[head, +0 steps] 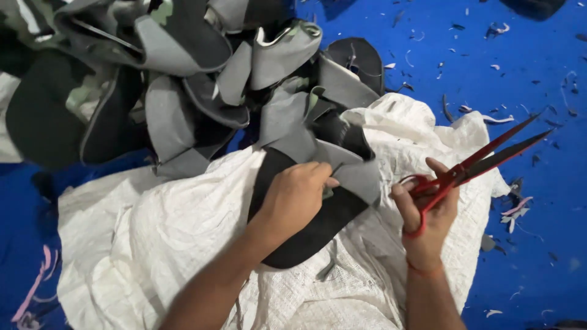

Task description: The person uses red-handled scissors to cut the edges of grey and black fabric pieces. They pick up each piece from a pile, trim the edges, and place the cut pieces back onto the pile.

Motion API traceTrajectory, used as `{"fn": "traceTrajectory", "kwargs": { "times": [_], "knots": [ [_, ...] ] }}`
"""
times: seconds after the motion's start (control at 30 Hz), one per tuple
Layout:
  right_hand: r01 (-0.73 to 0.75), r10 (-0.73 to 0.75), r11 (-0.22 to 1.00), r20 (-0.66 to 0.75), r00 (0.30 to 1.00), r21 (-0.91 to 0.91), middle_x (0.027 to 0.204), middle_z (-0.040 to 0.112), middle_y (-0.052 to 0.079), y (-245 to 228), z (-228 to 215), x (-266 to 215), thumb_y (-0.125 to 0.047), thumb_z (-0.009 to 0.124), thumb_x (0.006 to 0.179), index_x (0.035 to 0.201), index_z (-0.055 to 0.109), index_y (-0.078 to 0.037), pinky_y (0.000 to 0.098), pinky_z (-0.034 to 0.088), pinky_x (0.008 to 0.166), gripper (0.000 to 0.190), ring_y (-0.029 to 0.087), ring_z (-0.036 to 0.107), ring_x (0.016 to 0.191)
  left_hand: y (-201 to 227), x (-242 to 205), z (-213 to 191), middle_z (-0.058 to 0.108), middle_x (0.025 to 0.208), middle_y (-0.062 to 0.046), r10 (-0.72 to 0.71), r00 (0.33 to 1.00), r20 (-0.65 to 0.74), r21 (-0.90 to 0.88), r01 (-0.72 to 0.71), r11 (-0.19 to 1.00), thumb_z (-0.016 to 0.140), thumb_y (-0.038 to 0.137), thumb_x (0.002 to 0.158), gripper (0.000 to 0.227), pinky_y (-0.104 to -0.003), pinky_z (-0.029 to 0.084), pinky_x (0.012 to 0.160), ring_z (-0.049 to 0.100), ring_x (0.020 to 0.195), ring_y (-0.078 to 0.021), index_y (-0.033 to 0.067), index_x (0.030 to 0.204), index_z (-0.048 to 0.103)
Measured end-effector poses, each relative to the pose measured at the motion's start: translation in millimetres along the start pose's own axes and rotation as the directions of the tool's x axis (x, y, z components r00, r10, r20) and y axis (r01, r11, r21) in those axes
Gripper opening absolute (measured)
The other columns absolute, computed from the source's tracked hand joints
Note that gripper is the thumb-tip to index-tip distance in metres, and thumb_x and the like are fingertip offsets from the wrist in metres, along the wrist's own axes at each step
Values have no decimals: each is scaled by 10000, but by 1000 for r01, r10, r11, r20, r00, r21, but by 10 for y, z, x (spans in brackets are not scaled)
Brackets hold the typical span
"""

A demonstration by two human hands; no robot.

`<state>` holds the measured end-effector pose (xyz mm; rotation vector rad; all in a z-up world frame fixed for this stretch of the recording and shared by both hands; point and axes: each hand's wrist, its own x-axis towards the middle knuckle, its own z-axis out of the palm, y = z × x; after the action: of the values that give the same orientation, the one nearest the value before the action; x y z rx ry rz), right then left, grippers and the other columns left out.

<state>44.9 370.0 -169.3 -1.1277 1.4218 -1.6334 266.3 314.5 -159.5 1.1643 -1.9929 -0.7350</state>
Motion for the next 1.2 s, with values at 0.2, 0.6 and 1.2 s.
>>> {"fn": "traceTrajectory", "kwargs": {
  "times": [0.2,0.6,1.2],
  "knots": [
    [-363,264,928,549,793,78,888,637,80,-21,-141,-423,-323,695,959,1471,433,42,327,580,703,680,193,688,796,-590,-248,446,724,868,-169,-251,941,225,77,240,968,627,112,940,72,-515,530,732,697,866,-381,47,912,618],
    [-876,572,464,799,186,-128,776,586,106,141,-155,-749,-540,474,988,1455,441,7,348,558,615,720,203,629,690,-767,-450,559,705,921,-218,-295,955,27,-248,292,924,588,17,984,77,-480,530,704,685,946,-424,9,1032,529],
    [-808,687,588,502,525,40,655,560,93,192,73,-855,-167,633,956,1175,506,-5,330,508,508,301,200,597,556,-854,-130,157,475,1358,-152,-183,952,-245,-6,188,982,758,14,779,530,-464,475,1072,505,1299,-367,88,1272,577]
  ]
}}
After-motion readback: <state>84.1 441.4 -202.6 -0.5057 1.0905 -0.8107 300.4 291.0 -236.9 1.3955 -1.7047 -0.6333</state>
